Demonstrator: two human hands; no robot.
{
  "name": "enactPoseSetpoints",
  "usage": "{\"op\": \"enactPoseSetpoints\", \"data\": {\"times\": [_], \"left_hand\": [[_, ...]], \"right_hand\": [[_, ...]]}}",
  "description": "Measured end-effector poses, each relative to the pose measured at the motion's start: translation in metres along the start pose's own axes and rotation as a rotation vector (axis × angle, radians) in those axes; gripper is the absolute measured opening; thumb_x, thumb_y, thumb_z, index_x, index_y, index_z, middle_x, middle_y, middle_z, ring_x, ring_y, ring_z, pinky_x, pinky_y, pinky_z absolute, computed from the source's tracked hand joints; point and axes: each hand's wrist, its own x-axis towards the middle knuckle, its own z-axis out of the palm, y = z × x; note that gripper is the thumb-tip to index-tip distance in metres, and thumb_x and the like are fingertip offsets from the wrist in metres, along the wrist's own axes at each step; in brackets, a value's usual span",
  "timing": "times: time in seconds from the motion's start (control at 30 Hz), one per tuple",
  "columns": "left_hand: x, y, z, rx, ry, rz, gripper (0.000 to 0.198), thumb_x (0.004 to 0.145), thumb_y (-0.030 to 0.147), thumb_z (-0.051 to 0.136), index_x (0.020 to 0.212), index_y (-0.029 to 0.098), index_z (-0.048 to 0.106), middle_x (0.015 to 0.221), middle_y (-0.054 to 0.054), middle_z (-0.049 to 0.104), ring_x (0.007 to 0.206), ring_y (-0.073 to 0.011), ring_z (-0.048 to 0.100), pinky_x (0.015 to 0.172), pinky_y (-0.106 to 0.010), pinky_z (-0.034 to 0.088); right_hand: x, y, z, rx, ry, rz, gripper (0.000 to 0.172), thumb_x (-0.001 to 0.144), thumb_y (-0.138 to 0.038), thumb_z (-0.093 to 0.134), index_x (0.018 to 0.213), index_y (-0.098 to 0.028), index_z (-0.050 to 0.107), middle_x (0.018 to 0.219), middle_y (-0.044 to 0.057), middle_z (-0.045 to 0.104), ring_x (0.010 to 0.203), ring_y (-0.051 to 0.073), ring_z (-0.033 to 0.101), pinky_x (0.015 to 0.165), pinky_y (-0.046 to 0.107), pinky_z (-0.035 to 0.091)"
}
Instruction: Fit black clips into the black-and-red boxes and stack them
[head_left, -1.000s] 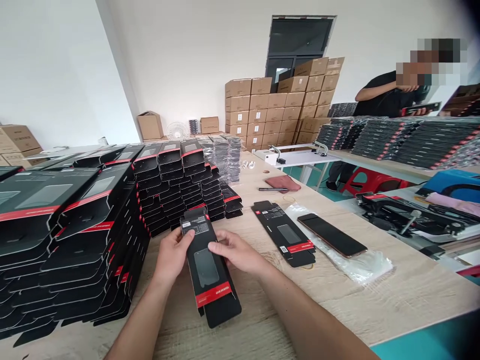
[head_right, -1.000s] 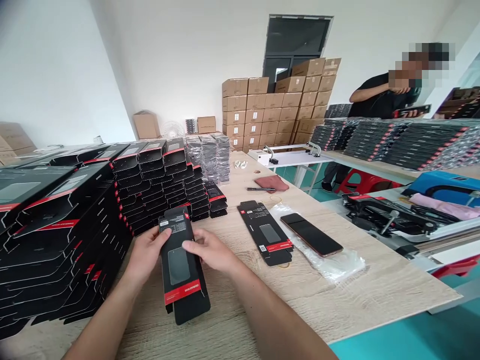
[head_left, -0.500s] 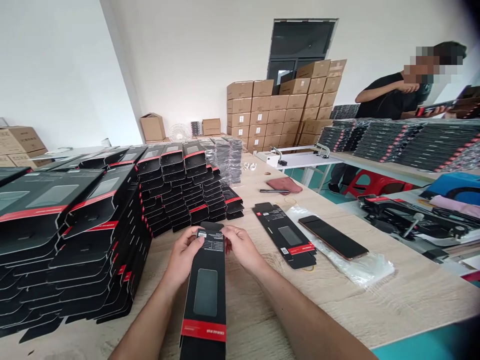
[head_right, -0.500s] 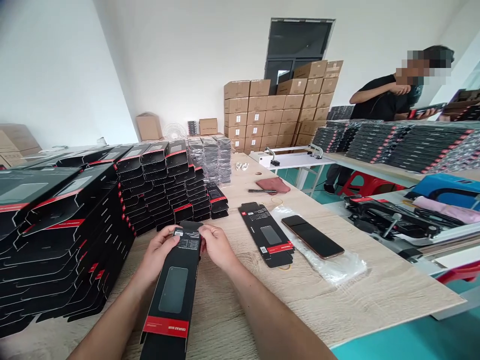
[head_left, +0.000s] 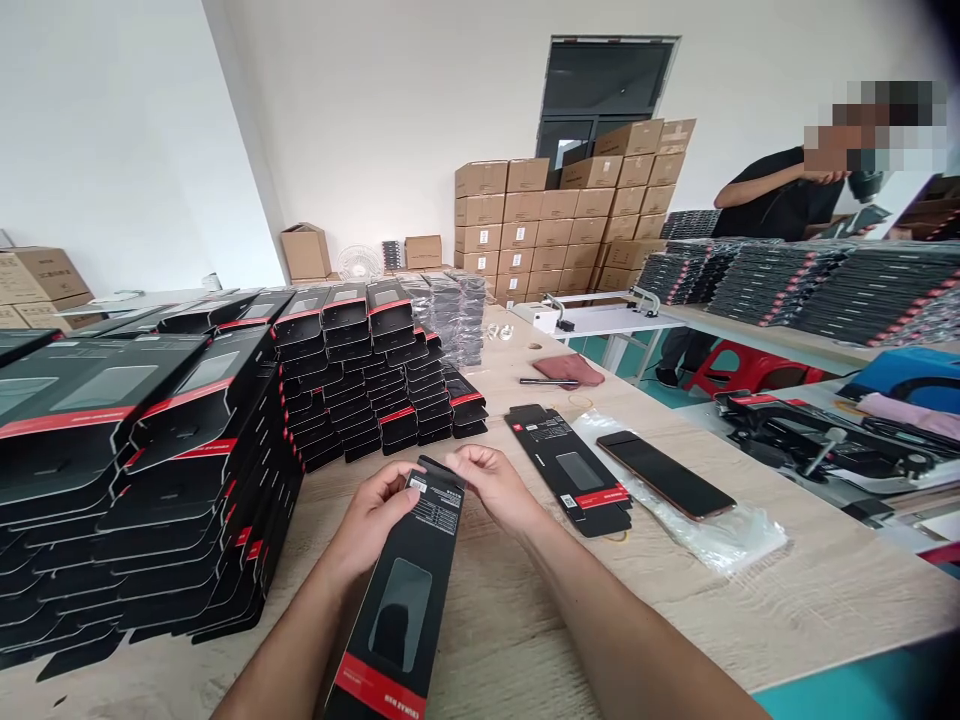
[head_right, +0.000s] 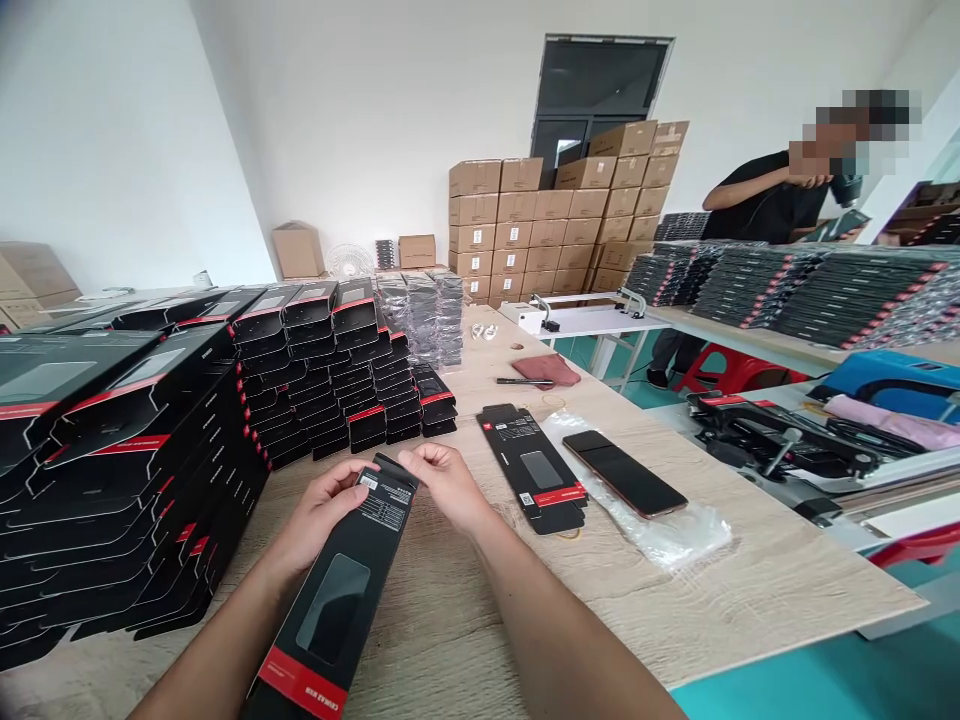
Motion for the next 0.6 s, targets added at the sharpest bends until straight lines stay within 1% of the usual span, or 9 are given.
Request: {"op": "enactPoseSetpoints", "data": {"times": [0.07,0.13,0.2,0.27,0.33,0.4,0.47,0.6], "left_hand": [[-0.0007,-0.0003,0.0007,0.058,-0.043,0.015,0.029,0.08,0.034,0.06,0.106,0.019,0.062,0.085,-0.002,0.06,0.072,-0.0134,0.053,0.064,-0.023,0.041],[-0.0017,-0.0004,0.0014,0.101,-0.064,0.029,0.029,0.082,0.034,0.059,0.106,0.019,0.062,0.084,-0.002,0.059,0.073,-0.0137,0.053,0.065,-0.024,0.041],[-0.0029,-0.0006,0.002,0.117,-0.069,0.028,0.032,0.082,0.033,0.059,0.111,0.02,0.059,0.083,-0.001,0.057,0.072,-0.0135,0.052,0.064,-0.024,0.041],[-0.0041,-0.0012,0.0025,0.1,-0.071,0.008,0.039,0.083,0.033,0.058,0.12,0.024,0.052,0.081,0.0,0.055,0.069,-0.0127,0.051,0.062,-0.024,0.041],[-0.005,-0.002,0.0031,0.068,-0.067,-0.006,0.048,0.083,0.033,0.058,0.128,0.027,0.044,0.077,0.002,0.052,0.065,-0.0117,0.05,0.059,-0.023,0.04],[-0.0054,-0.0026,0.0037,0.05,-0.056,0.0,0.052,0.083,0.033,0.058,0.132,0.028,0.04,0.075,0.003,0.05,0.064,-0.0112,0.049,0.059,-0.023,0.04],[-0.0051,-0.0032,0.004,0.041,-0.049,0.007,0.053,0.083,0.034,0.059,0.132,0.028,0.041,0.076,0.003,0.051,0.065,-0.0115,0.049,0.06,-0.023,0.04],[-0.0031,-0.0046,0.0039,0.018,-0.038,0.007,0.049,0.081,0.036,0.061,0.127,0.026,0.049,0.083,0.0,0.058,0.068,-0.0128,0.053,0.061,-0.024,0.042]], "right_hand": [[-0.0018,-0.0017,-0.0009,0.107,-0.023,0.148,0.032,0.071,-0.046,0.072,0.068,-0.015,0.062,0.064,-0.001,0.063,0.057,0.011,0.055,0.059,0.025,0.042],[-0.0038,-0.0036,-0.0014,0.164,-0.075,0.277,0.035,0.07,-0.048,0.072,0.072,-0.015,0.062,0.063,0.0,0.062,0.055,0.011,0.054,0.055,0.024,0.04],[-0.005,-0.0046,-0.0021,0.161,-0.121,0.328,0.036,0.068,-0.047,0.074,0.073,-0.014,0.062,0.061,-0.001,0.061,0.054,0.01,0.053,0.053,0.023,0.038],[-0.0052,-0.0047,-0.0029,0.127,-0.121,0.3,0.035,0.065,-0.044,0.078,0.07,-0.015,0.06,0.059,-0.002,0.059,0.052,0.01,0.051,0.051,0.023,0.036],[-0.0048,-0.0046,-0.0029,0.078,-0.102,0.227,0.034,0.061,-0.041,0.081,0.067,-0.015,0.059,0.057,-0.003,0.058,0.052,0.009,0.049,0.051,0.022,0.035],[-0.0047,-0.0048,-0.0019,0.028,-0.099,0.156,0.034,0.06,-0.039,0.082,0.067,-0.015,0.059,0.058,-0.003,0.058,0.053,0.009,0.049,0.053,0.023,0.035],[-0.0049,-0.0052,-0.0003,-0.011,-0.098,0.108,0.033,0.06,-0.04,0.081,0.066,-0.015,0.06,0.059,-0.003,0.058,0.055,0.009,0.049,0.054,0.023,0.035],[-0.0057,-0.0056,0.0013,-0.043,-0.104,0.065,0.034,0.064,-0.044,0.078,0.065,-0.015,0.06,0.059,-0.003,0.056,0.055,0.009,0.047,0.055,0.023,0.036]]}}
